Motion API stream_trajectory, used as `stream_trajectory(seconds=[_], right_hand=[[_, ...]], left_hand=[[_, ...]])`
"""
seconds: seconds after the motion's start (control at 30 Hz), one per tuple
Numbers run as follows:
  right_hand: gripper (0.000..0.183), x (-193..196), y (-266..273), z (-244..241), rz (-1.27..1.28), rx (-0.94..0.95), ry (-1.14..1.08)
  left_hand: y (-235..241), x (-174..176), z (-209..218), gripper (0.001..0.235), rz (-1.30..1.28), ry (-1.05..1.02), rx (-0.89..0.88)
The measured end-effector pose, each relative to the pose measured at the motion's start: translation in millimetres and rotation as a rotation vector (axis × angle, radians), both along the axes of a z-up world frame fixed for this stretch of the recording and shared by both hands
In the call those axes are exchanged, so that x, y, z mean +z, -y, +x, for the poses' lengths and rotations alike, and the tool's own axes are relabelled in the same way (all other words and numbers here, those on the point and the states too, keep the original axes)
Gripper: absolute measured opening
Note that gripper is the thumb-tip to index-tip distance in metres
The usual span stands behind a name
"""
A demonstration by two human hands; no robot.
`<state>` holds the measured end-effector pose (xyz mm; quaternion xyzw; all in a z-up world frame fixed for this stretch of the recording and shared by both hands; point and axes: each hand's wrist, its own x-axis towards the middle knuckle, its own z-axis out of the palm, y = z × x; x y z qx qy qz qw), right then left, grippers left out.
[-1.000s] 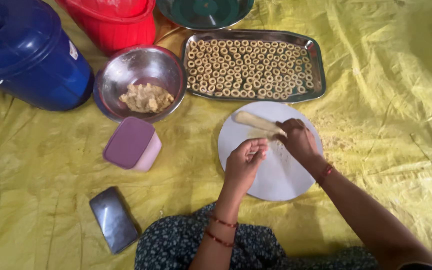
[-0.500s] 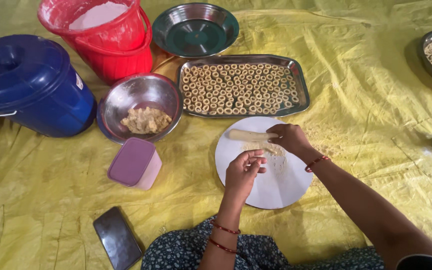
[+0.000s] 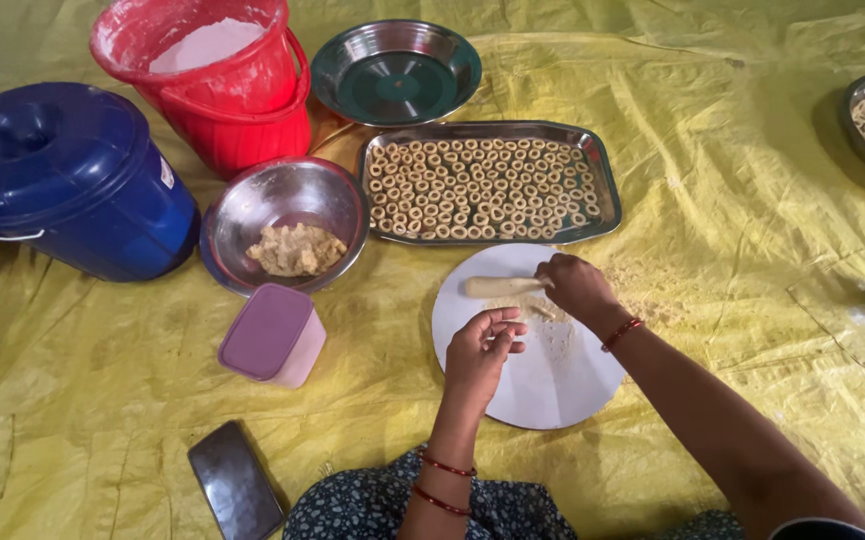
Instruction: The person rolls a small piece of dough into a thin rope on a white plate, then coils it into a spiral shape and places it on a metal tray. This process is repeated multiple times throughout the clip.
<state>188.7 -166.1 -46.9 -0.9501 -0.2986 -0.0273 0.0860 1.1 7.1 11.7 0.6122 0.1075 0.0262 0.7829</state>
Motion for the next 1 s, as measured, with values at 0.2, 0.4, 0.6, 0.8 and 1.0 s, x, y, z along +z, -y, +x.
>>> stream_trajectory(seconds=[0.2, 0.4, 0.6, 0.8, 1.0], right_hand=[[0.016, -8, 8, 13, -0.195, 0.189, 0.366], [0.028, -1, 22, -9, 0.108, -0.226, -0.040], [0.036, -2, 6, -73, 0.163, -0.091, 0.110], [0.017, -1, 17, -72, 0.244, -0.149, 0.020], [0.028, -10, 37, -73, 0.367, -0.161, -0.081]], left_hand=[[-1, -5, 2, 0.025, -0.014, 0.076, -0.004], [-3, -7, 3, 0.026, -0.015, 0.024, -0.001], [2, -11, 4, 0.025, -0.040, 0.119, 0.000], [0, -6, 3, 0.024, -0.066, 0.149, 0.017], [-3, 2, 2, 0.025, -0.012, 0.092, 0.005]])
